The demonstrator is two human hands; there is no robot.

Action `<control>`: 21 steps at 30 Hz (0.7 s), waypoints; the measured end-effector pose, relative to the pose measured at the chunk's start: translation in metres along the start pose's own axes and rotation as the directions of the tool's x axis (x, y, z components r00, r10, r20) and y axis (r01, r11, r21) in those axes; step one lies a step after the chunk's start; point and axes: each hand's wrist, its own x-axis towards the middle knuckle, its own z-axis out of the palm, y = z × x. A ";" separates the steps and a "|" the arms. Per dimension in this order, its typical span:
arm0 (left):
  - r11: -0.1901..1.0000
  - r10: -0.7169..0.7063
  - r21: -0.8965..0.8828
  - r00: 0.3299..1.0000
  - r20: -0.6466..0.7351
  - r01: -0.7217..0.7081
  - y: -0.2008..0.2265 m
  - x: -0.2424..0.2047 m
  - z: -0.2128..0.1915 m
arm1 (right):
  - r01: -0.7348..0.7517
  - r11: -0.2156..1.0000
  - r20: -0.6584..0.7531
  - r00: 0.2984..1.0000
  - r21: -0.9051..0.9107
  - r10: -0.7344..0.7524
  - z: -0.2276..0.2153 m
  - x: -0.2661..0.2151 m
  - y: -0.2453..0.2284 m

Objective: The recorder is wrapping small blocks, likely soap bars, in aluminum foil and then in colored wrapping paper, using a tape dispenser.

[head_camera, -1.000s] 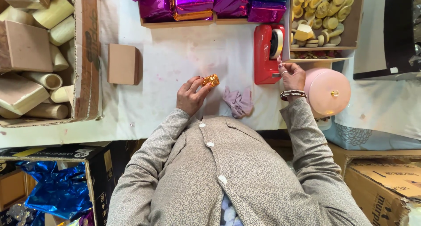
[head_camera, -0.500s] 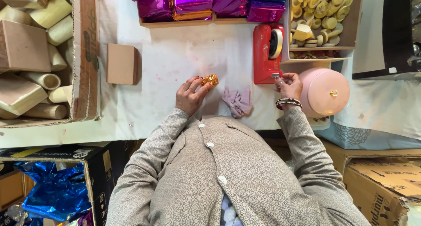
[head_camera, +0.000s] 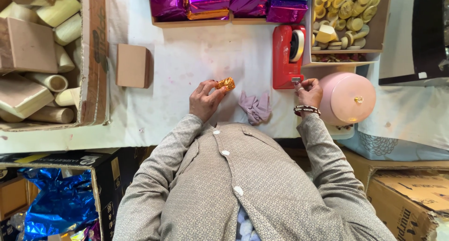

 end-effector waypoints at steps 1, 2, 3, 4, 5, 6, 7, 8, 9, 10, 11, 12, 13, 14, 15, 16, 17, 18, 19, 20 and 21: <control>1.000 -0.005 0.006 1.000 -0.004 0.005 0.001 0.000 0.000 | 0.002 1.000 0.008 1.000 -0.001 -0.002 -0.001 0.000 -0.001; 1.000 -0.013 0.009 1.000 -0.007 0.013 0.002 0.000 -0.001 | 0.057 0.996 -0.002 0.998 -0.064 -0.057 -0.001 -0.001 -0.001; 1.000 -0.021 0.012 1.000 -0.010 0.022 0.004 0.000 -0.001 | 0.111 0.986 -0.007 0.994 -0.128 -0.113 -0.002 -0.002 -0.002; 0.999 -0.028 0.018 1.000 -0.014 0.028 0.004 0.000 -0.001 | 0.114 0.985 0.002 0.993 -0.128 -0.115 -0.002 -0.002 -0.004; 0.999 -0.031 0.018 0.999 -0.022 0.032 0.005 0.000 0.000 | 0.195 0.951 -0.011 0.979 -0.240 -0.204 -0.003 -0.002 -0.005; 0.999 -0.035 0.018 0.999 -0.030 0.035 0.005 0.000 0.001 | 0.270 0.898 -0.014 0.956 -0.348 -0.293 -0.003 -0.003 -0.005; 0.999 -0.043 0.021 0.999 -0.030 0.044 0.006 0.000 -0.001 | 0.270 0.897 -0.005 0.957 -0.349 -0.290 -0.005 -0.005 -0.007; 0.999 -0.045 0.025 0.999 -0.021 0.045 0.007 0.000 -0.002 | 0.269 0.854 -0.020 0.951 -0.446 -0.310 -0.006 -0.007 -0.008; 0.999 -0.043 0.029 0.999 -0.016 0.043 0.007 0.002 -0.003 | 0.266 0.801 -0.034 0.941 -0.537 -0.336 -0.008 -0.007 -0.011; 0.998 -0.047 0.032 0.999 -0.020 0.048 0.006 0.001 -0.001 | 0.271 0.799 -0.028 0.941 -0.537 -0.338 -0.010 -0.003 -0.002; 0.999 -0.040 0.028 0.999 -0.026 0.041 0.005 -0.001 0.002 | 0.237 0.822 -0.015 0.958 -0.517 -0.286 -0.014 -0.001 0.007; 0.999 -0.033 0.023 0.999 -0.033 0.034 0.004 -0.003 0.005 | 0.202 0.843 0.000 0.973 -0.498 -0.232 -0.019 0.002 0.016; 0.999 -0.036 0.024 0.999 -0.034 0.037 0.004 -0.003 0.007 | 0.204 0.842 0.003 0.972 -0.499 -0.233 -0.017 0.003 0.019; 0.999 -0.033 0.027 0.999 -0.039 0.034 0.003 -0.003 0.009 | 0.121 0.933 0.028 0.993 -0.340 -0.119 -0.015 0.004 0.022; 0.999 -0.029 0.030 0.999 -0.040 0.031 0.002 -0.005 0.010 | 0.018 0.985 0.071 0.997 -0.173 -0.006 -0.014 0.003 0.026; 0.999 -0.031 0.030 0.999 -0.039 0.033 0.003 -0.005 0.010 | 0.017 0.985 0.073 0.997 -0.174 -0.004 -0.002 -0.007 0.018; 0.999 -0.023 0.041 0.999 -0.040 0.025 0.004 -0.005 0.010 | -0.003 0.998 0.182 0.983 -0.058 0.013 0.010 -0.016 0.009; 0.999 -0.016 0.052 0.999 -0.041 0.018 0.005 -0.004 0.010 | -0.036 0.998 0.291 0.956 0.055 0.018 0.022 -0.026 0.000; 0.998 -0.014 0.053 0.999 -0.042 0.017 0.005 -0.004 0.009 | -0.034 0.998 0.292 0.956 0.056 0.016 0.038 -0.036 -0.011; 0.998 -0.001 0.056 0.999 -0.038 0.003 0.005 -0.004 0.009 | -0.019 0.997 0.355 0.935 0.074 -0.008 0.054 -0.047 -0.022; 0.998 0.012 0.059 0.999 -0.034 -0.010 0.006 -0.005 0.008 | -0.006 0.996 0.417 0.908 0.092 -0.033 0.069 -0.058 -0.033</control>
